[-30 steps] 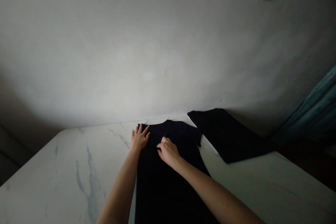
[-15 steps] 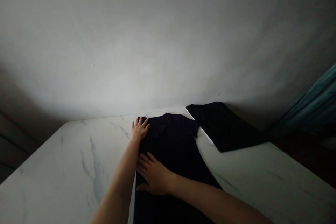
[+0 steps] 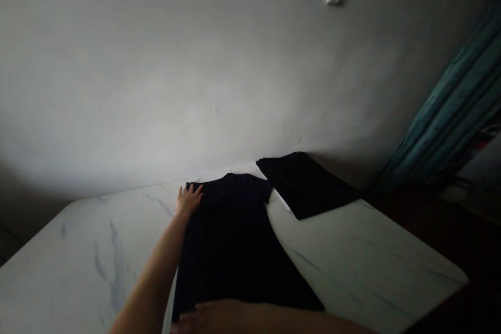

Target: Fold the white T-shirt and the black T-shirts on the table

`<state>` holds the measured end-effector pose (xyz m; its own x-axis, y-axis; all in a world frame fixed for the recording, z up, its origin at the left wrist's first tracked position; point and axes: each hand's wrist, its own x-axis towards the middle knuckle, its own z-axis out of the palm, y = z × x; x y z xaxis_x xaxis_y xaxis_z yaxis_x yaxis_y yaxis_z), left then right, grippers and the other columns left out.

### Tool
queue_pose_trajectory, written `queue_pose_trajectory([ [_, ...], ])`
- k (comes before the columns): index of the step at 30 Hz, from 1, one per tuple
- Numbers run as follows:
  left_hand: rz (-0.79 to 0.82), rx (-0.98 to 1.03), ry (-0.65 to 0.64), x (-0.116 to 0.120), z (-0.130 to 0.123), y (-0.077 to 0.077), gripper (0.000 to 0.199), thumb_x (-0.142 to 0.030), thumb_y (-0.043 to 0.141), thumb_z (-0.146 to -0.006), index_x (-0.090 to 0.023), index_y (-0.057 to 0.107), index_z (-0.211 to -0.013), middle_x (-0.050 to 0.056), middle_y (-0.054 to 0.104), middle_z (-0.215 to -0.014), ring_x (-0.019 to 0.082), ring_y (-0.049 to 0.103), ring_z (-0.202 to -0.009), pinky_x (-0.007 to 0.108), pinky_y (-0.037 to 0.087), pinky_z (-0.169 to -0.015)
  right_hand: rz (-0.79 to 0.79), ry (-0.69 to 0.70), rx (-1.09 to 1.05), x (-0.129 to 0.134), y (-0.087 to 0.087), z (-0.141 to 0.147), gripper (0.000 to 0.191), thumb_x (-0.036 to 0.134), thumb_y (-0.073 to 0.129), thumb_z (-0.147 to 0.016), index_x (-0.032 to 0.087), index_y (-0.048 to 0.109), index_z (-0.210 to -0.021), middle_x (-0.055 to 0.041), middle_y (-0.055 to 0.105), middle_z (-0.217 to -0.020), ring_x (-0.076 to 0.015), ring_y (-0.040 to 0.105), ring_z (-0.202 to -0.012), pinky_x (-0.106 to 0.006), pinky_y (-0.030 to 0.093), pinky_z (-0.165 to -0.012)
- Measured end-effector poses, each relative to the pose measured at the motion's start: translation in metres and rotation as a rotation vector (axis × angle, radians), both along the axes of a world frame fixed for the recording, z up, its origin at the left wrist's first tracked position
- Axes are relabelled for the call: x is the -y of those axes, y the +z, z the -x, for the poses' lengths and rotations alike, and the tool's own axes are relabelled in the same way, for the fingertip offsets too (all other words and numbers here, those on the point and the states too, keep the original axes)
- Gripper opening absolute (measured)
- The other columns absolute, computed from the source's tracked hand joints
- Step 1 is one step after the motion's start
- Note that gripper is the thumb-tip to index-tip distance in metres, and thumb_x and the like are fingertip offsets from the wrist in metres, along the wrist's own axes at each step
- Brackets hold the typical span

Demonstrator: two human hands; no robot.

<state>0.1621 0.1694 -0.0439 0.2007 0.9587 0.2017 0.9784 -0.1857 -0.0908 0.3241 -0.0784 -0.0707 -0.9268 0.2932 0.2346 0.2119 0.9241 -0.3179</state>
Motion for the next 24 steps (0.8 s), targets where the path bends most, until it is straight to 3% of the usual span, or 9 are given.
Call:
queue_pose_trajectory([
  [1,-0.005,-0.009,-0.001,0.000,-0.003,0.003,0.048,-0.036,0.036,-0.095,-0.026,0.052,-0.139,0.014,0.058,-0.138,0.033,0.052,-0.128,0.055,0.023,-0.114,0.098,-0.138,-0.056,-0.014,0.011,-0.010,0.039,0.033,0.045,-0.101,0.027,0.050,-0.139,0.0025,0.051,-0.146,-0.0124,0.047,-0.133,-0.023,0.040,-0.106],
  [3,-0.024,-0.021,-0.010,0.000,-0.012,0.008,0.046,-0.032,0.038,-0.093,-0.024,0.056,-0.135,0.015,0.064,-0.131,0.034,0.054,-0.124,0.055,0.025,-0.113,0.225,-0.543,-0.175,-0.050,0.034,-0.037,0.034,0.031,0.045,-0.101,0.021,0.057,-0.131,-0.0030,0.063,-0.133,-0.0135,0.058,-0.121,-0.023,0.044,-0.101],
  [6,-0.062,-0.013,-0.042,0.002,-0.037,0.015,0.046,-0.029,0.038,-0.094,-0.018,0.057,-0.134,0.017,0.065,-0.128,0.034,0.056,-0.121,0.050,0.032,-0.110,0.167,-1.144,-0.172,-0.109,0.059,-0.084,0.025,0.018,0.045,-0.098,0.016,0.064,-0.115,-0.0068,0.069,-0.116,-0.0145,0.063,-0.109,-0.022,0.046,-0.096],
  [8,-0.087,0.006,-0.077,0.004,-0.062,0.014,0.048,-0.031,0.034,-0.095,-0.016,0.055,-0.136,0.017,0.059,-0.136,0.032,0.054,-0.123,0.046,0.035,-0.109,0.094,-1.372,-0.123,-0.142,0.064,-0.112,0.024,0.015,0.049,-0.096,0.012,0.063,-0.116,-0.0123,0.065,-0.119,-0.0191,0.060,-0.114,-0.027,0.045,-0.098],
  [11,-0.096,0.035,-0.134,0.007,-0.100,0.005,0.050,-0.033,0.030,-0.097,-0.018,0.051,-0.139,0.013,0.049,-0.147,0.029,0.047,-0.132,0.044,0.033,-0.113,0.072,-1.493,-0.093,-0.175,0.061,-0.140,0.027,0.013,0.050,-0.093,0.006,0.061,-0.117,-0.0211,0.060,-0.122,-0.0268,0.057,-0.117,-0.036,0.046,-0.099],
  [15,-0.029,0.067,-0.219,0.008,-0.133,-0.016,0.052,-0.039,0.033,-0.096,-0.023,0.044,-0.145,0.009,0.042,-0.153,0.028,0.038,-0.141,0.047,0.028,-0.117,0.066,-1.544,-0.048,-0.199,0.054,-0.158,0.031,0.002,0.045,-0.091,0.009,0.063,-0.115,-0.0209,0.060,-0.122,-0.0255,0.061,-0.112,-0.033,0.050,-0.090],
  [19,0.057,0.136,-0.294,0.007,-0.137,-0.027,0.051,-0.040,0.035,-0.096,-0.028,0.043,-0.145,0.006,0.037,-0.156,0.029,0.032,-0.144,0.051,0.026,-0.117,0.028,-1.553,-0.015,-0.212,0.050,-0.165,0.041,-0.001,0.033,-0.093,0.013,0.065,-0.114,-0.0180,0.061,-0.122,-0.0229,0.062,-0.109,-0.029,0.051,-0.084],
  [24,0.134,0.358,-0.285,-0.001,-0.136,-0.020,0.050,-0.037,0.051,-0.089,-0.021,0.055,-0.136,0.011,0.039,-0.155,0.034,0.026,-0.146,0.053,0.021,-0.119,0.018,-1.579,0.010,-0.224,0.051,-0.168,0.034,0.005,0.039,-0.093,0.015,0.067,-0.109,-0.0219,0.065,-0.111,-0.0281,0.066,-0.102,-0.037,0.053,-0.078],
])
